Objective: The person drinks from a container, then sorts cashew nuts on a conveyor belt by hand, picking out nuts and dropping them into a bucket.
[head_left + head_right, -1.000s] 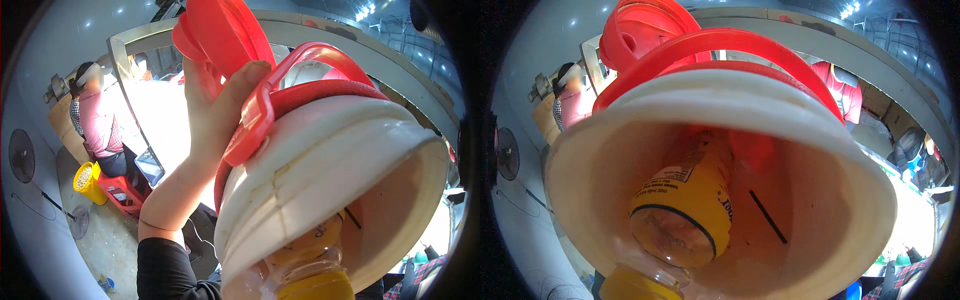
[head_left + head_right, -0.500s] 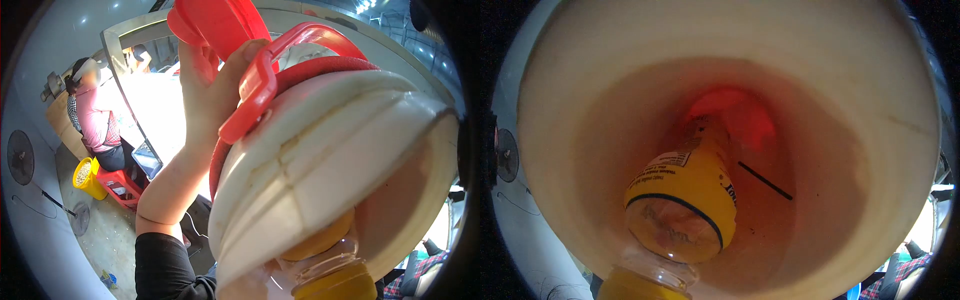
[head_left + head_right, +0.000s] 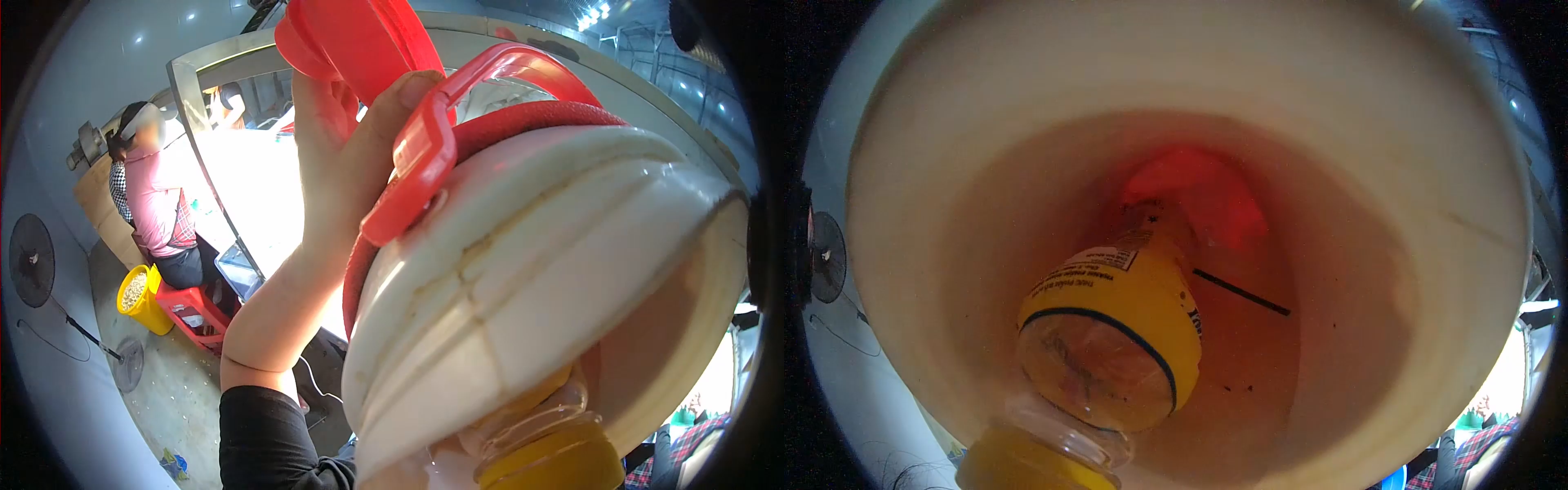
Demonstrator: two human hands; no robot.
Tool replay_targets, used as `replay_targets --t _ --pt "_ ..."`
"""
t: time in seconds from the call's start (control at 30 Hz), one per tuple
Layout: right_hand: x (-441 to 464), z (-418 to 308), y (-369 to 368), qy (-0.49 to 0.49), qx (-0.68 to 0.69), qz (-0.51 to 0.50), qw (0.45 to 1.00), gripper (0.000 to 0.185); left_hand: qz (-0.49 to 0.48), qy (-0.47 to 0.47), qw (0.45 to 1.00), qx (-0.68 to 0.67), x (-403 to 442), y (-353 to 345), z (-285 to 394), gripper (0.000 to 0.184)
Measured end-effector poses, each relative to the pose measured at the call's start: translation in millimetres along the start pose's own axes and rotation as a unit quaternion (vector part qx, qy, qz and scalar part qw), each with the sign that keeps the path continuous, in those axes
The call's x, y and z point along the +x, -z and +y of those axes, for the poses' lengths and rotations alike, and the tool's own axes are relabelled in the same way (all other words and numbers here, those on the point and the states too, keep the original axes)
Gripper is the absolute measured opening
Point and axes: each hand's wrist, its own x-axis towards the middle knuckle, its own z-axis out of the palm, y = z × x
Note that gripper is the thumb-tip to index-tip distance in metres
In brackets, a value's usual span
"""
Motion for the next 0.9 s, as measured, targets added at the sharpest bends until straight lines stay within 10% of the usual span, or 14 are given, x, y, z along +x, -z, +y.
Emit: replay_targets --t 0.33,0.9 --pt "-5 6 1 -0.01 0.025 -0.003 1.0 0.081 -0.012 -0.012 1.0 -0.012 -8 -6 8 0.046" --pt "-251 37 -27 -0.223 0.445 -0.05 0.866 0.084 0.075 0.423 0.892 -0.137 -159 -18 32 0.058"
